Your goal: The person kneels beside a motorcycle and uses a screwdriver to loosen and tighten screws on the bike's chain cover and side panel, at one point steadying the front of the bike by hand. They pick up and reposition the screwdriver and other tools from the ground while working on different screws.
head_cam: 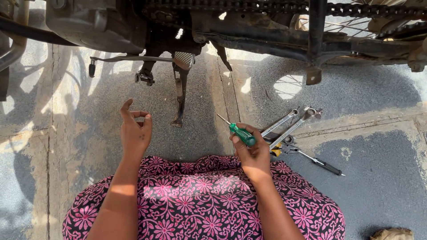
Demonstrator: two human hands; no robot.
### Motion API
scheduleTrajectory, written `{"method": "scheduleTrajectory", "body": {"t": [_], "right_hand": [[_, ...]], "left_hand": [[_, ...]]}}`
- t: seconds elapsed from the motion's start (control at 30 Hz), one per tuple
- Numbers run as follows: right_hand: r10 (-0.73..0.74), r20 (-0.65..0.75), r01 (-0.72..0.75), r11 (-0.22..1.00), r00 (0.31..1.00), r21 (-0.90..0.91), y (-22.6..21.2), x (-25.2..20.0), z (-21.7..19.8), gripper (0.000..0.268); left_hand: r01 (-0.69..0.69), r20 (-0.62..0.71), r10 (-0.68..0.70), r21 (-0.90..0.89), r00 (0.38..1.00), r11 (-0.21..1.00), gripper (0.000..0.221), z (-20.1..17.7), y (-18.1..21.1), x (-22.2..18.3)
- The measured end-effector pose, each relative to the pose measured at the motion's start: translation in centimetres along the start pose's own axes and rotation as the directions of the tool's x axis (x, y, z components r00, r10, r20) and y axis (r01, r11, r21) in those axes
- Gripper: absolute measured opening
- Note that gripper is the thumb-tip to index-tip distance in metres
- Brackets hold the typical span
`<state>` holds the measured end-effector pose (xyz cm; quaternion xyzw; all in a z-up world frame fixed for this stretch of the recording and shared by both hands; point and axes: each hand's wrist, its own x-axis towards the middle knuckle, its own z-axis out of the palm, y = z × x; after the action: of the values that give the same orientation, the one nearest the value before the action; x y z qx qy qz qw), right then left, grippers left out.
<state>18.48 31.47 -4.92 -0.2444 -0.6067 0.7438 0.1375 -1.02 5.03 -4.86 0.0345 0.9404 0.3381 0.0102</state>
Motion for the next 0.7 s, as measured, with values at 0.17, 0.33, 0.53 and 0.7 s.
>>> {"method": "scheduleTrajectory", "body": {"t": [0.17, 0.33, 0.53, 0.7], "right_hand": [[0.038, -0.089, -0.033, 0.998, 0.995, 0.062, -0.8, 0.0, -0.1, 0.039], [0.030, -0.143, -0.010, 0.990, 0.989, 0.138, -0.3, 0.3, -0.7, 0.037], [-0.065, -0.262, 0.107, 0.983, 0.963, 0.148, 0.3, 0.4, -1.2, 0.034], [-0.124, -0.378, 0.194, 0.969, 0.917, 0.152, 0.4, 0.6, -1.2, 0.032]], "left_hand": [[-0.015, 0.000, 0.015, -0.014, 1.000, 1.000, 0.073, 0.1, 0.0, 0.0], [-0.024, 0.002, 0.024, -0.010, 1.000, 1.000, 0.074, 0.1, -0.2, 0.0], [-0.032, 0.011, 0.032, 0.008, 0.999, 0.999, 0.073, 0.2, 0.1, 0.0], [-0.024, 0.024, 0.024, 0.003, 0.999, 1.000, 0.073, -0.3, 0.6, -0.3]]}}
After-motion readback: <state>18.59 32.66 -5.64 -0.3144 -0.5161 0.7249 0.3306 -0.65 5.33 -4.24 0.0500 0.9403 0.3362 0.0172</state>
